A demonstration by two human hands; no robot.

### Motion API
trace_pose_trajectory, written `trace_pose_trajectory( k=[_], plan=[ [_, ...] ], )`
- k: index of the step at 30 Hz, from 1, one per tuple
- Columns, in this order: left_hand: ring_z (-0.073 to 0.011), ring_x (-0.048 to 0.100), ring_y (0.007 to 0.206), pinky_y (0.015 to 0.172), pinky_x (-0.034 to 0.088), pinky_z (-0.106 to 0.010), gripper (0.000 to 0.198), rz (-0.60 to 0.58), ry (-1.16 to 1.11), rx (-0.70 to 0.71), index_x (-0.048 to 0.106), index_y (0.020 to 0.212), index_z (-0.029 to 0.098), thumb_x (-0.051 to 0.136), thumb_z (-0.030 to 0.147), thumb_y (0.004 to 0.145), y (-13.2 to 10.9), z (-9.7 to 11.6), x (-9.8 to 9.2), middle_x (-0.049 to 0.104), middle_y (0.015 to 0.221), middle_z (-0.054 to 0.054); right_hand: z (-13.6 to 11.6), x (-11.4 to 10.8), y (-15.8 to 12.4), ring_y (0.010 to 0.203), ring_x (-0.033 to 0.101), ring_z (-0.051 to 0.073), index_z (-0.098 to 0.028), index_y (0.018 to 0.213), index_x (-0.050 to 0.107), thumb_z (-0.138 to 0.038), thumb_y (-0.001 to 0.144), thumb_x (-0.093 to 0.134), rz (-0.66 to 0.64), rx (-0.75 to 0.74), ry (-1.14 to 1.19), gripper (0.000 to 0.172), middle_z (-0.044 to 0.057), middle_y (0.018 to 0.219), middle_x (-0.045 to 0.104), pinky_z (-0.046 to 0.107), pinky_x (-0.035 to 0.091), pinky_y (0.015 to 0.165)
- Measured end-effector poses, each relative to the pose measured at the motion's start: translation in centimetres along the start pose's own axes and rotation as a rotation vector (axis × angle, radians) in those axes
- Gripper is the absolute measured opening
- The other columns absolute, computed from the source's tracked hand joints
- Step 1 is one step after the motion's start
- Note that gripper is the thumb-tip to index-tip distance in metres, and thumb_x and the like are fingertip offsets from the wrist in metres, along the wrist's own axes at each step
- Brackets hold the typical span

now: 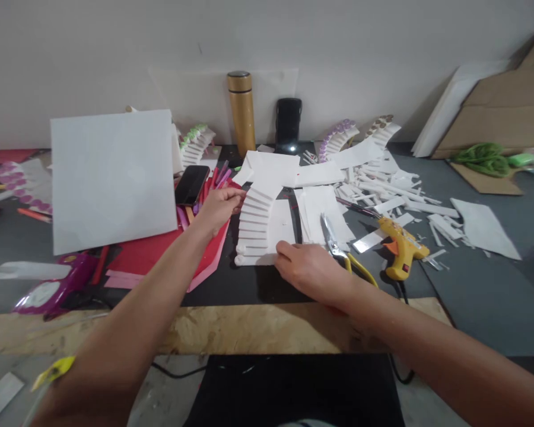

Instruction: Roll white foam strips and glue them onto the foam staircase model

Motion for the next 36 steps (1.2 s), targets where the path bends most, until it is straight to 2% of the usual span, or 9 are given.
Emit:
trace_pose_trajectory(
  k=[7, 17, 20, 23, 25, 28, 31, 33, 36],
  plan=[
    [-0.0137, 0.073, 0.077, 0.088, 0.055, -0.027, 0.019, 0.002, -0.088, -0.023, 0.079, 0.088, 0.016, 0.067, 0.005, 0.079, -0.2, -1.8, 1.3, 0.078, 0.084, -0.004, 1.5, -0.3, -0.5, 0.063, 0.044, 0.013, -0.013, 0.093, 0.068, -0.018, 0.104, 0.047, 0.018, 0.098, 0.012, 0.025, 0.008, 0.098, 0.064, 0.034, 0.016, 0.055],
    [-0.0121, 0.071, 0.072, 0.077, 0.055, -0.022, 0.028, 0.013, -0.135, -0.022, 0.076, 0.086, 0.012, 0.055, -0.003, 0.076, -0.3, -1.2, 2.9, 0.076, 0.078, -0.004, 2.4, -0.5, -0.9, 0.071, 0.053, 0.014, -0.013, 0.097, 0.071, -0.019, 0.103, 0.049, 0.037, 0.171, -0.002, 0.023, 0.009, 0.102, 0.065, 0.033, 0.020, 0.058],
    [-0.0140, 0.072, 0.075, 0.079, 0.056, -0.024, 0.022, 0.047, -0.118, 0.005, 0.074, 0.084, 0.012, 0.058, -0.001, 0.076, -0.2, -1.1, 2.7, 0.076, 0.081, -0.005, 2.7, -0.4, -0.8, 0.073, 0.054, 0.014, -0.013, 0.097, 0.070, -0.017, 0.103, 0.049, 0.039, 0.183, 0.007, 0.023, 0.009, 0.102, 0.065, 0.032, 0.021, 0.058],
    [-0.0149, 0.073, 0.090, 0.088, 0.056, -0.026, 0.021, 0.121, -0.114, 0.074, 0.072, 0.090, 0.015, 0.058, 0.003, 0.080, -0.4, -0.9, 1.8, 0.076, 0.094, -0.006, 3.3, -0.6, -1.2, 0.080, 0.058, 0.016, -0.013, 0.102, 0.070, -0.011, 0.101, 0.049, 0.050, 0.212, 0.012, 0.021, 0.010, 0.106, 0.065, 0.032, 0.027, 0.060],
    [-0.0168, 0.072, 0.103, 0.095, 0.055, -0.028, 0.019, 0.156, -0.091, 0.203, 0.070, 0.095, 0.016, 0.055, 0.008, 0.086, -1.1, 0.2, 1.2, 0.074, 0.106, -0.007, 3.3, -1.1, -1.9, 0.084, 0.060, 0.018, -0.014, 0.104, 0.071, -0.011, 0.101, 0.048, 0.060, 0.206, 0.015, 0.023, 0.010, 0.107, 0.067, 0.032, 0.031, 0.063],
    [-0.0204, 0.067, 0.117, 0.105, 0.052, -0.032, 0.020, 0.180, 0.115, 0.461, 0.068, 0.109, 0.020, 0.058, 0.018, 0.092, -3.4, 2.9, 1.0, 0.069, 0.122, -0.008, 3.7, -2.4, -4.3, 0.081, 0.063, 0.019, -0.015, 0.094, 0.070, -0.017, 0.104, 0.044, 0.075, 0.267, -0.012, 0.028, 0.009, 0.097, 0.068, 0.033, 0.031, 0.062],
    [-0.0235, 0.057, 0.132, 0.113, 0.047, -0.037, 0.030, 0.245, 0.365, 0.739, 0.066, 0.123, 0.024, 0.058, 0.022, 0.094, -7.0, 6.1, 1.8, 0.063, 0.136, -0.009, 6.1, -3.3, -8.6, 0.066, 0.063, 0.020, -0.014, 0.103, 0.069, -0.031, 0.105, 0.045, 0.036, 0.607, -0.117, 0.030, 0.009, 0.082, 0.069, 0.032, 0.025, 0.055],
    [-0.0249, 0.058, 0.129, 0.114, 0.046, -0.043, 0.029, 0.230, 0.492, 0.907, 0.066, 0.122, 0.025, 0.057, 0.022, 0.095, -9.4, 7.7, 3.5, 0.067, 0.130, -0.008, 6.7, -3.0, -10.9, 0.064, 0.065, 0.023, -0.014, 0.118, 0.065, -0.045, 0.101, 0.051, -0.048, 0.740, -0.153, 0.038, 0.010, 0.082, 0.071, 0.032, 0.024, 0.053],
    [-0.0238, 0.064, 0.117, 0.107, 0.050, -0.042, 0.023, -0.024, 0.646, 1.084, 0.069, 0.115, 0.026, 0.055, 0.020, 0.097, -11.8, 8.1, 8.2, 0.071, 0.120, -0.008, 6.4, -1.4, -12.0, 0.071, 0.071, 0.028, -0.014, 0.134, 0.058, -0.048, 0.096, 0.056, -0.187, 0.797, -0.092, 0.051, 0.014, 0.099, 0.073, 0.031, 0.030, 0.054]
  ],
)
Point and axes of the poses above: each hand's wrist, its own y-axis towards the middle knuckle, its own x-axis out of the palm, z = x × y, the point moved 10 cm from there along y, towards the middle knuckle
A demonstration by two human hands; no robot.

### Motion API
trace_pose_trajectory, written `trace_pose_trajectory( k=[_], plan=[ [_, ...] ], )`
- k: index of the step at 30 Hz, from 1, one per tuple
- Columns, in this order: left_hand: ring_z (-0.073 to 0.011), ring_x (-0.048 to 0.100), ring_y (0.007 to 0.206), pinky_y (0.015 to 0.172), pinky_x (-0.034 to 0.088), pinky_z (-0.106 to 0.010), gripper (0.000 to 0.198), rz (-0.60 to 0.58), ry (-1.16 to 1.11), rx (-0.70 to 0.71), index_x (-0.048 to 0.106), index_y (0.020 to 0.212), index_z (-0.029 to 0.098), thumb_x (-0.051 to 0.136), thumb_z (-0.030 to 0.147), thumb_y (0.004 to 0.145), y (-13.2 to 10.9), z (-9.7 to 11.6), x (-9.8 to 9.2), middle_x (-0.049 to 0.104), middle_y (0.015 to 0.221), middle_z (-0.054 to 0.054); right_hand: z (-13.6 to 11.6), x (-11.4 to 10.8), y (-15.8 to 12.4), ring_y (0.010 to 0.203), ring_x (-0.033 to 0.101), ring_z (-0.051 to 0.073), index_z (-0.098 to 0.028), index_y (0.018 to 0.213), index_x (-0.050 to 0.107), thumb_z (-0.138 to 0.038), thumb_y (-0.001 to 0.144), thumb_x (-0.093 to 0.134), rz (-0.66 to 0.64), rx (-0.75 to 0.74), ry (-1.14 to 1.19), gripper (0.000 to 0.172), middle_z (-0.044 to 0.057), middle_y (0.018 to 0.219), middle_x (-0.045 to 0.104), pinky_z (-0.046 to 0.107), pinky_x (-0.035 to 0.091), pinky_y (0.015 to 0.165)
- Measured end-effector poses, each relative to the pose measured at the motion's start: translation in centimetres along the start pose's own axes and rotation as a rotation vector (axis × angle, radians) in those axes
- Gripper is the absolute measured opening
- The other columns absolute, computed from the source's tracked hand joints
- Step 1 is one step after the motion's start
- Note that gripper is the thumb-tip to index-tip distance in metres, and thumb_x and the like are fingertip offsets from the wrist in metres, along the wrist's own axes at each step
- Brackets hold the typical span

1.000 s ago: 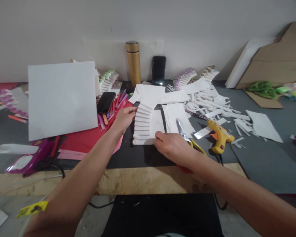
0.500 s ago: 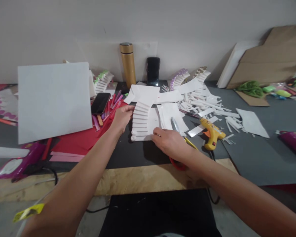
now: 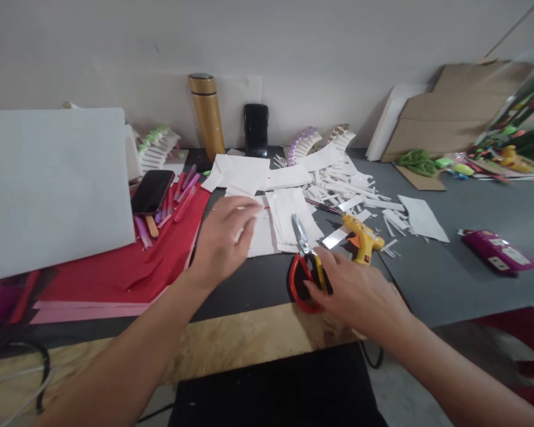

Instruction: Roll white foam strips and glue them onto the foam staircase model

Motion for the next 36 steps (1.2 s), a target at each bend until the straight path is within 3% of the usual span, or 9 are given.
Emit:
trace_pose_trajectory(
  k=[2, 5, 7, 11, 16, 22, 27, 36],
  plan=[
    [-0.0240, 0.066, 0.113, 0.103, 0.052, -0.042, 0.021, -0.212, -0.022, 0.140, 0.071, 0.109, 0.021, 0.053, 0.017, 0.099, -0.1, 2.3, 3.0, 0.073, 0.117, -0.010, -0.6, 0.7, 0.1, 0.075, 0.073, 0.029, -0.012, 0.144, 0.050, -0.040, 0.096, 0.054, -0.048, 0.023, 0.033, 0.055, 0.016, 0.105, 0.072, 0.032, 0.035, 0.055],
    [-0.0270, 0.063, 0.122, 0.107, 0.049, -0.045, 0.021, -0.423, 0.026, 0.235, 0.070, 0.109, 0.016, 0.052, 0.017, 0.100, -0.3, 3.9, 6.6, 0.071, 0.124, -0.014, -1.4, 1.3, 0.6, 0.076, 0.074, 0.030, -0.008, 0.147, 0.045, -0.030, 0.095, 0.049, -0.050, 0.062, 0.070, 0.056, 0.018, 0.105, 0.072, 0.032, 0.039, 0.056],
    [-0.0286, 0.064, 0.120, 0.102, 0.051, -0.044, 0.020, -0.540, 0.082, 0.214, 0.070, 0.107, 0.012, 0.052, 0.016, 0.099, -0.3, 3.8, 8.7, 0.071, 0.122, -0.016, -1.6, 1.6, 0.7, 0.073, 0.073, 0.029, -0.006, 0.145, 0.046, -0.029, 0.094, 0.049, -0.029, 0.090, 0.075, 0.055, 0.020, 0.104, 0.071, 0.032, 0.040, 0.055],
    [-0.0270, 0.068, 0.097, 0.083, 0.054, -0.040, 0.018, -0.694, 0.175, 0.104, 0.071, 0.096, 0.012, 0.055, 0.021, 0.099, -0.8, 2.4, 11.7, 0.072, 0.102, -0.013, -1.0, 2.0, 0.4, 0.073, 0.073, 0.028, -0.007, 0.137, 0.051, -0.027, 0.093, 0.050, 0.039, 0.126, 0.131, 0.048, 0.019, 0.102, 0.073, 0.032, 0.042, 0.057],
    [-0.0268, 0.065, 0.093, 0.079, 0.051, -0.039, 0.022, -0.668, 0.278, 0.139, 0.070, 0.088, 0.012, 0.051, 0.015, 0.099, -1.4, 2.5, 12.4, 0.069, 0.097, -0.013, 1.0, 1.1, -0.6, 0.085, 0.074, 0.031, -0.003, 0.144, 0.046, -0.029, 0.093, 0.051, 0.187, 0.166, 0.276, 0.056, 0.019, 0.102, 0.075, 0.034, 0.048, 0.067],
    [-0.0258, 0.064, 0.088, 0.076, 0.051, -0.038, 0.022, -0.668, 0.343, 0.175, 0.070, 0.088, 0.013, 0.050, 0.011, 0.097, -1.8, 2.5, 12.0, 0.070, 0.096, -0.012, 2.9, 1.7, -0.1, 0.083, 0.073, 0.030, -0.009, 0.140, 0.055, -0.029, 0.095, 0.052, 0.065, 0.293, 0.208, 0.050, 0.016, 0.104, 0.075, 0.032, 0.041, 0.061],
    [-0.0260, 0.065, 0.090, 0.077, 0.052, -0.038, 0.019, -0.682, 0.381, 0.167, 0.070, 0.089, 0.012, 0.052, 0.005, 0.094, -1.9, 2.2, 11.9, 0.070, 0.097, -0.013, 3.8, 1.8, 1.1, 0.079, 0.072, 0.028, -0.013, 0.139, 0.060, -0.033, 0.096, 0.050, 0.098, 0.258, 0.108, 0.049, 0.015, 0.100, 0.074, 0.031, 0.035, 0.058],
    [-0.0272, 0.066, 0.093, 0.079, 0.054, -0.039, 0.016, -0.712, 0.490, 0.213, 0.069, 0.097, 0.010, 0.054, 0.004, 0.094, -2.6, 2.2, 12.2, 0.070, 0.102, -0.013, 6.6, 2.4, 3.9, 0.092, 0.071, 0.028, -0.020, 0.148, 0.057, -0.038, 0.097, 0.049, 0.123, 0.221, 0.039, 0.055, 0.011, 0.113, 0.073, 0.033, 0.042, 0.064]
  ],
)
Point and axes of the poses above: each hand's wrist, its own y-axis towards the middle knuckle, its own x-axis out of the palm, z = x × y, the point moved 10 cm from there along y, towards the middle knuckle
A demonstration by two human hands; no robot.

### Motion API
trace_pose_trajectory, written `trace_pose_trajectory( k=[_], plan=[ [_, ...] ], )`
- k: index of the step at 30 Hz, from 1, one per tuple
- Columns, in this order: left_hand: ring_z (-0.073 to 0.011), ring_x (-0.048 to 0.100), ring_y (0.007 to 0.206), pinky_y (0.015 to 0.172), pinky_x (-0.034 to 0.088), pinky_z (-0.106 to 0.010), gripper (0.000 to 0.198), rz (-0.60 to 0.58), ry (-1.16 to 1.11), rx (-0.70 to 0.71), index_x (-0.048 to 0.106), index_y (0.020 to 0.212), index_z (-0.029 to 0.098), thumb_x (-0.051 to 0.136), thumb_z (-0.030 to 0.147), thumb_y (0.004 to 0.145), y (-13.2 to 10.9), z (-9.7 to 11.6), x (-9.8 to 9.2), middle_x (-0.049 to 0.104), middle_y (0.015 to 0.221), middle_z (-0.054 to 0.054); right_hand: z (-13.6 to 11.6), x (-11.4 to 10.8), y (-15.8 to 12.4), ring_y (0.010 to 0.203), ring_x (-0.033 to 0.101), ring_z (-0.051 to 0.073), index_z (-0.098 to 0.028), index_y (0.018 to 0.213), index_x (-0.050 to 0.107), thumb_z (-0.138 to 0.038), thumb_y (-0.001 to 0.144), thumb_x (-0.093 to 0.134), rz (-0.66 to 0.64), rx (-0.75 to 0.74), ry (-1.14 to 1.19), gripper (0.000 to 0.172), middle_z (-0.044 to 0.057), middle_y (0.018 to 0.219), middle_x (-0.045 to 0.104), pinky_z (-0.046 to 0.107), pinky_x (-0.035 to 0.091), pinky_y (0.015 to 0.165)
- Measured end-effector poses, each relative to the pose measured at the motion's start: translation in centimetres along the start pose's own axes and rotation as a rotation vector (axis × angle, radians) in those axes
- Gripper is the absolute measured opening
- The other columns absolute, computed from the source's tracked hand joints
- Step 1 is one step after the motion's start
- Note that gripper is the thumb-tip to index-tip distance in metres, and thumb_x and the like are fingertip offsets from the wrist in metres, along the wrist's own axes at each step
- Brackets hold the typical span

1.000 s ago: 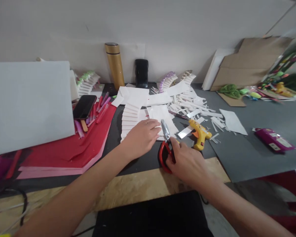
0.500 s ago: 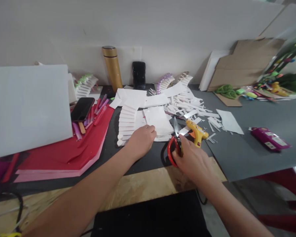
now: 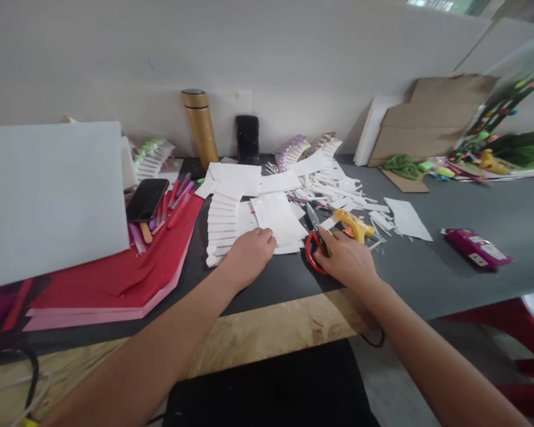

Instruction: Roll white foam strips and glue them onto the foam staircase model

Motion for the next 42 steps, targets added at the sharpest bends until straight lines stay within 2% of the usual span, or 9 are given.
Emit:
trace_pose_trajectory(
  k=[7, 10, 14, 17, 21, 26, 30, 34, 42],
  plan=[
    [-0.0282, 0.066, 0.099, 0.083, 0.056, -0.040, 0.023, -0.050, -0.023, -0.024, 0.067, 0.103, 0.010, 0.049, 0.001, 0.093, -0.2, -0.2, -0.2, 0.069, 0.108, -0.014, -0.5, -0.3, 0.4, 0.094, 0.070, 0.030, -0.015, 0.147, 0.055, -0.035, 0.099, 0.047, -0.074, -0.140, -0.045, 0.053, 0.015, 0.110, 0.072, 0.035, 0.044, 0.068],
    [-0.0284, 0.065, 0.103, 0.086, 0.056, -0.040, 0.025, -0.039, -0.073, -0.045, 0.067, 0.104, 0.012, 0.050, 0.000, 0.090, -0.3, -0.6, -0.4, 0.069, 0.110, -0.012, -1.9, -2.4, 1.1, 0.091, 0.071, 0.032, -0.014, 0.120, 0.072, -0.034, 0.102, 0.044, -0.114, -0.207, -0.085, 0.039, 0.017, 0.099, 0.074, 0.035, 0.041, 0.064],
    [-0.0277, 0.067, 0.099, 0.082, 0.056, -0.039, 0.021, 0.042, -0.145, -0.106, 0.067, 0.100, 0.012, 0.048, 0.005, 0.094, -0.1, -1.6, -1.0, 0.070, 0.105, -0.012, -4.7, -8.2, 3.4, 0.081, 0.069, 0.027, -0.017, 0.101, 0.076, -0.030, 0.099, 0.047, 0.168, -0.285, 0.161, 0.031, 0.012, 0.091, 0.075, 0.034, 0.040, 0.065],
    [-0.0246, 0.069, 0.094, 0.081, 0.055, -0.036, 0.024, 0.173, -0.269, -0.152, 0.067, 0.096, 0.012, 0.043, 0.010, 0.101, 0.3, -3.0, -2.5, 0.071, 0.098, -0.010, -6.2, -9.5, 4.8, 0.072, 0.065, 0.020, -0.017, 0.097, 0.077, -0.023, 0.095, 0.051, 0.335, -0.424, 0.583, 0.027, 0.007, 0.081, 0.073, 0.032, 0.044, 0.069],
    [-0.0259, 0.069, 0.098, 0.088, 0.055, -0.039, 0.020, 0.367, -0.327, -0.115, 0.067, 0.098, 0.011, 0.048, 0.012, 0.101, 0.9, -4.1, -5.7, 0.074, 0.101, -0.011, -3.2, -5.4, 7.7, 0.055, 0.057, 0.012, -0.015, 0.109, 0.075, -0.037, 0.094, 0.056, 0.326, -0.259, 1.175, 0.033, 0.008, 0.094, 0.073, 0.028, 0.046, 0.057],
    [-0.0230, 0.070, 0.093, 0.084, 0.055, -0.035, 0.015, 0.540, -0.450, -0.139, 0.066, 0.095, 0.012, 0.051, 0.012, 0.101, 0.2, -4.7, -7.1, 0.073, 0.096, -0.010, -0.7, -2.5, 9.1, 0.040, 0.046, 0.008, -0.013, 0.107, 0.073, -0.051, 0.099, 0.047, 0.260, -0.164, 1.245, 0.047, 0.006, 0.085, 0.071, 0.026, 0.038, 0.043],
    [-0.0201, 0.070, 0.096, 0.085, 0.055, -0.032, 0.010, 0.497, -0.536, -0.075, 0.066, 0.091, 0.015, 0.060, 0.012, 0.097, -0.6, -3.7, -5.2, 0.074, 0.103, -0.008, -1.1, -2.4, 9.2, 0.044, 0.047, 0.010, -0.014, 0.088, 0.074, -0.047, 0.098, 0.049, 0.198, -0.184, 1.148, 0.043, 0.003, 0.066, 0.067, 0.026, 0.037, 0.048],
    [-0.0197, 0.070, 0.099, 0.088, 0.054, -0.033, 0.013, 0.382, -0.645, -0.149, 0.065, 0.082, 0.017, 0.065, 0.008, 0.092, -0.9, -4.4, -3.3, 0.072, 0.106, -0.005, -3.2, -2.9, 8.5, 0.062, 0.056, 0.013, -0.018, 0.089, 0.076, -0.030, 0.083, 0.069, 0.113, -0.362, 1.064, 0.015, 0.004, 0.083, 0.073, 0.027, 0.043, 0.062],
    [-0.0219, 0.067, 0.097, 0.088, 0.054, -0.039, 0.014, 0.248, -0.700, -0.189, 0.062, 0.077, 0.018, 0.072, 0.020, 0.087, -0.7, -4.6, -1.9, 0.069, 0.105, -0.007, -7.8, -2.7, 5.6, 0.086, 0.060, 0.019, -0.015, 0.092, 0.067, -0.010, 0.076, 0.072, -0.049, -0.744, 0.688, 0.018, 0.006, 0.092, 0.066, 0.030, 0.044, 0.079]
  ],
)
Point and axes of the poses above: each hand's wrist, its own y-axis towards the middle knuckle, its own x-axis out of the palm, z = x × y, the point moved 10 cm from there along y, towards the middle knuckle
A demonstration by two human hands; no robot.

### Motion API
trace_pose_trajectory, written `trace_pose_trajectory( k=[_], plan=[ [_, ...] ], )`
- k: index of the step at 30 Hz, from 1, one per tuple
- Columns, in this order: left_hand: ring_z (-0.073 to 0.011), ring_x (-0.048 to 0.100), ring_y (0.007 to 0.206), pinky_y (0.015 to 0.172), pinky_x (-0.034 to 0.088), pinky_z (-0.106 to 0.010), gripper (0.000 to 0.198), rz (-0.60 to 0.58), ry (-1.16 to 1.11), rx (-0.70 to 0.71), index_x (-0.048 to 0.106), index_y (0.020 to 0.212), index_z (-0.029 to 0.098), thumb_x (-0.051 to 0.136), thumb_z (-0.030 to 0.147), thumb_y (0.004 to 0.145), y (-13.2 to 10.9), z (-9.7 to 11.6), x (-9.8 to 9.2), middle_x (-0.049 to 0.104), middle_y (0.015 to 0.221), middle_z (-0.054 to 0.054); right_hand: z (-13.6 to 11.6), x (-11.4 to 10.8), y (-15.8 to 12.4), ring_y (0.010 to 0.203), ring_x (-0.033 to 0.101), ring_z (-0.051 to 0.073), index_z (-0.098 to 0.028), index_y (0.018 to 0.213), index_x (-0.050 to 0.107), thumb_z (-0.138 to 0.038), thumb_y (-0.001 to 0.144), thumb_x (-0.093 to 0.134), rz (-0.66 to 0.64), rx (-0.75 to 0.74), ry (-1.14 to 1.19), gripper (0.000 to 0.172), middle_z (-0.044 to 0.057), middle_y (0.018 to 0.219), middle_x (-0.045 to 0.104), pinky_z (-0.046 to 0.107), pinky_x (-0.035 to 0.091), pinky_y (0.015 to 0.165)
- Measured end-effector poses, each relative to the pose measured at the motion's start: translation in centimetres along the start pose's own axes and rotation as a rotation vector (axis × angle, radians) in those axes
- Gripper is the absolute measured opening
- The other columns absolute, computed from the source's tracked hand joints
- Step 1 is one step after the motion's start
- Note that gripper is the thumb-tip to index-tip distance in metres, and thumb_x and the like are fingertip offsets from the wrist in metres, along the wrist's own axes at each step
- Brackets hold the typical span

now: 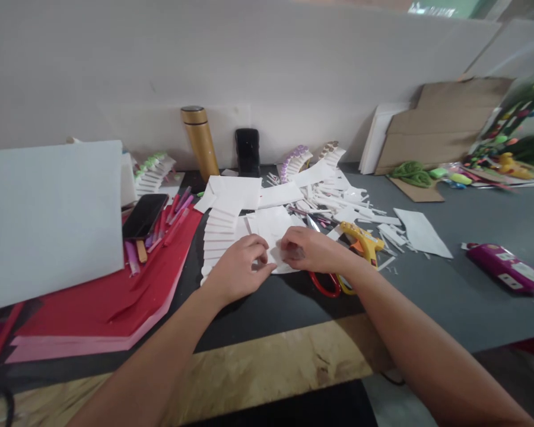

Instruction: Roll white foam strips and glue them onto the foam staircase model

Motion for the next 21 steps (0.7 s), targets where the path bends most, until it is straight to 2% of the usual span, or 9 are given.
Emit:
trace_pose_trajectory(
  k=[4, 7, 9, 12, 17, 21],
  plan=[
    [-0.0227, 0.066, 0.097, 0.090, 0.054, -0.041, 0.014, 0.023, 0.042, 0.008, 0.060, 0.077, 0.017, 0.067, 0.016, 0.089, 0.0, -0.3, 0.1, 0.068, 0.105, -0.008, 0.4, 0.7, 0.2, 0.077, 0.060, 0.015, -0.016, 0.088, 0.068, -0.014, 0.085, 0.069, -0.024, 0.003, 0.031, 0.004, 0.004, 0.086, 0.066, 0.027, 0.044, 0.073],
    [-0.0214, 0.066, 0.095, 0.089, 0.056, -0.042, 0.009, 0.024, 0.059, 0.006, 0.061, 0.083, 0.017, 0.064, 0.011, 0.089, 0.1, -0.4, 0.1, 0.067, 0.108, -0.009, 0.7, 0.6, 0.2, 0.079, 0.063, 0.015, -0.017, 0.089, 0.069, -0.013, 0.087, 0.067, -0.018, 0.022, 0.048, 0.005, 0.004, 0.087, 0.069, 0.025, 0.045, 0.075],
    [-0.0204, 0.065, 0.092, 0.087, 0.057, -0.041, 0.007, 0.037, 0.074, 0.003, 0.061, 0.087, 0.017, 0.063, 0.011, 0.090, 0.1, -0.4, 0.1, 0.065, 0.108, -0.009, 0.9, 0.6, 0.2, 0.075, 0.062, 0.014, -0.017, 0.091, 0.068, -0.015, 0.086, 0.069, 0.005, 0.055, 0.044, 0.005, 0.003, 0.084, 0.069, 0.024, 0.045, 0.071],
    [-0.0226, 0.064, 0.098, 0.087, 0.058, -0.041, 0.008, 0.065, 0.116, 0.012, 0.060, 0.093, 0.017, 0.063, 0.011, 0.089, 0.1, -0.2, 0.0, 0.063, 0.107, -0.009, 1.1, 0.7, 0.3, 0.070, 0.058, 0.013, -0.016, 0.092, 0.067, -0.015, 0.085, 0.069, 0.040, 0.095, 0.013, 0.007, 0.003, 0.082, 0.068, 0.024, 0.042, 0.067],
    [-0.0261, 0.063, 0.106, 0.093, 0.056, -0.043, 0.016, 0.046, 0.167, 0.013, 0.061, 0.104, 0.014, 0.065, 0.011, 0.089, 0.1, -0.2, 0.3, 0.063, 0.110, -0.011, 1.1, 1.2, 0.5, 0.071, 0.056, 0.014, -0.015, 0.088, 0.068, -0.011, 0.086, 0.064, 0.055, 0.112, -0.040, 0.006, 0.004, 0.081, 0.067, 0.025, 0.039, 0.068],
    [-0.0266, 0.063, 0.103, 0.094, 0.055, -0.043, 0.012, 0.013, 0.270, 0.079, 0.067, 0.104, 0.010, 0.059, 0.014, 0.095, 0.2, 0.4, 0.9, 0.065, 0.108, -0.013, 0.8, 1.0, 0.4, 0.074, 0.057, 0.015, -0.015, 0.089, 0.067, -0.016, 0.088, 0.066, 0.078, 0.125, -0.059, 0.002, 0.005, 0.083, 0.068, 0.026, 0.038, 0.070]
  ],
)
Point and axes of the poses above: each hand's wrist, its own y-axis towards the middle knuckle, its own x-axis out of the palm, z = x × y, the point moved 10 cm from there along y, towards the middle knuckle
